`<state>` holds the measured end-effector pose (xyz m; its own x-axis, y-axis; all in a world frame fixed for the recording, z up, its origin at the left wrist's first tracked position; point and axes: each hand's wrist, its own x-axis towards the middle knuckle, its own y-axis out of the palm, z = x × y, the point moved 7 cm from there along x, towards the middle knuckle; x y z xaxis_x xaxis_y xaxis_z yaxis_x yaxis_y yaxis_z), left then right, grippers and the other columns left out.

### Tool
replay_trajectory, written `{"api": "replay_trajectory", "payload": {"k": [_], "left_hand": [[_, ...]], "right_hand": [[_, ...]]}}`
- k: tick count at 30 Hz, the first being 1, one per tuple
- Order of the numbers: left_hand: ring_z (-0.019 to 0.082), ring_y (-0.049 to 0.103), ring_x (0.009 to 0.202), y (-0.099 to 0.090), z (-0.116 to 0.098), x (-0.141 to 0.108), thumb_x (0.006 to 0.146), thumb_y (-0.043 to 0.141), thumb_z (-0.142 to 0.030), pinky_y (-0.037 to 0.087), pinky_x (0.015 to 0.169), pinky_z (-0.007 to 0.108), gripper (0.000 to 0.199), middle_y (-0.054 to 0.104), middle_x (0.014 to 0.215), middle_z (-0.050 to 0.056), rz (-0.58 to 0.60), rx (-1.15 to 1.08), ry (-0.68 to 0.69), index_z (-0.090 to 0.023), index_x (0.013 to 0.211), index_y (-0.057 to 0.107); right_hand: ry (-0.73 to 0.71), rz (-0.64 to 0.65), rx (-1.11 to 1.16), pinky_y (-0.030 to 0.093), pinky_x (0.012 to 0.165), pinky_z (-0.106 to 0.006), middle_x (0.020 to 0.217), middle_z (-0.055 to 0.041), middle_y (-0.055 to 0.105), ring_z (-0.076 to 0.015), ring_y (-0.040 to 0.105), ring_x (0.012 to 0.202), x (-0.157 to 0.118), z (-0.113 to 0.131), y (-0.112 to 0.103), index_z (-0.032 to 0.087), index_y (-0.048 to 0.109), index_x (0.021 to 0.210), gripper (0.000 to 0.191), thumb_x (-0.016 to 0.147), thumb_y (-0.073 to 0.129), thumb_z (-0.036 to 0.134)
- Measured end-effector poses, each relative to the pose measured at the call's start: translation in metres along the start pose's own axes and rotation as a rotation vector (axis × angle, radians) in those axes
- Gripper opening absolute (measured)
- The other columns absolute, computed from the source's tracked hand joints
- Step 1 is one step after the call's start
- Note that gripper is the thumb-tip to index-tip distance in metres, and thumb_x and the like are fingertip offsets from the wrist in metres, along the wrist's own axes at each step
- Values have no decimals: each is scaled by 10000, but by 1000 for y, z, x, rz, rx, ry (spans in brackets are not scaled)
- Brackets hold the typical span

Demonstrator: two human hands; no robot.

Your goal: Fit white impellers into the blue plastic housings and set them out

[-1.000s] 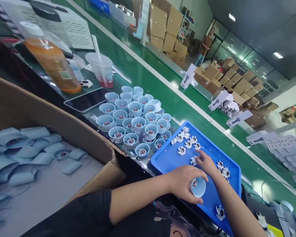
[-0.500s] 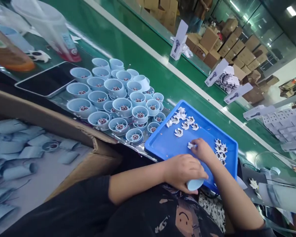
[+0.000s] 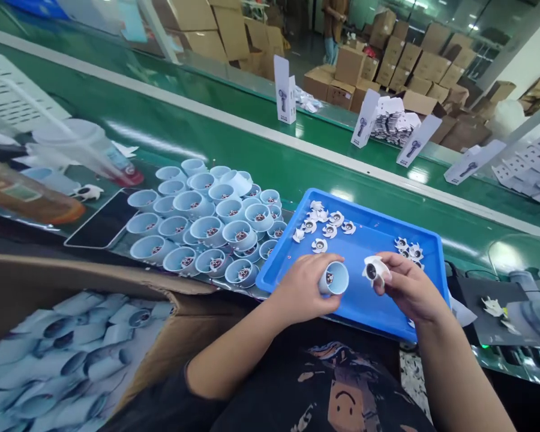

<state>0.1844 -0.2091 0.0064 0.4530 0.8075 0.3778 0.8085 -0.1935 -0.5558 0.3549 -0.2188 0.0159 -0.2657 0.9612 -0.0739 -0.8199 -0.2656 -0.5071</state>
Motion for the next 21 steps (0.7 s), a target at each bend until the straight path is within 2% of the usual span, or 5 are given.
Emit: {"api": "replay_trajectory", "payload": {"k": [3, 8, 12, 15, 21], "left_hand": [[260, 657, 961, 12, -15, 5, 742, 696, -366, 492, 873, 403, 415, 698, 1040, 71, 50, 102, 66, -192, 1093, 562], [244, 658, 929, 25, -42, 10, 861, 524, -322, 487, 844, 378, 241, 699, 986, 99, 16, 240, 255, -170, 1042, 571], [244, 652, 928, 28, -56, 5, 873, 492, -267, 485, 858, 383, 245, 693, 965, 115, -67, 273, 351, -134, 1068, 554], [234, 651, 906, 29, -56, 10, 838, 558, -310, 482, 873, 392, 285, 696, 959, 87, 21, 256, 359, -158, 1080, 564], [289, 568, 1091, 15, -7, 113, 695, 742, -529, 461, 961, 426, 505, 599, 1126, 98, 175, 361, 76, -193, 1058, 635]], "right_hand": [[-91, -70, 57, 491, 636, -296, 818, -47, 575, -167, 559, 672, -19, 20, 1, 176, 564, 1046, 350, 887, 519, 484], [-302, -183, -414, 453, 716, -296, 878, -48, 542, -181, 540, 796, -27, 50, 14, 188, 640, 935, 120, 859, 562, 137], [-385, -262, -386, 428, 632, -258, 812, -19, 460, -152, 508, 713, -28, 41, 13, 191, 666, 860, 74, 845, 656, 119], [-399, -321, -301, 444, 631, -263, 826, -26, 463, -157, 523, 728, -41, 27, 2, 227, 692, 960, 102, 941, 592, 232], [-456, -424, -203, 506, 610, -227, 822, -32, 516, -152, 576, 727, -103, 3, -21, 289, 656, 1018, 152, 987, 507, 278]]}}
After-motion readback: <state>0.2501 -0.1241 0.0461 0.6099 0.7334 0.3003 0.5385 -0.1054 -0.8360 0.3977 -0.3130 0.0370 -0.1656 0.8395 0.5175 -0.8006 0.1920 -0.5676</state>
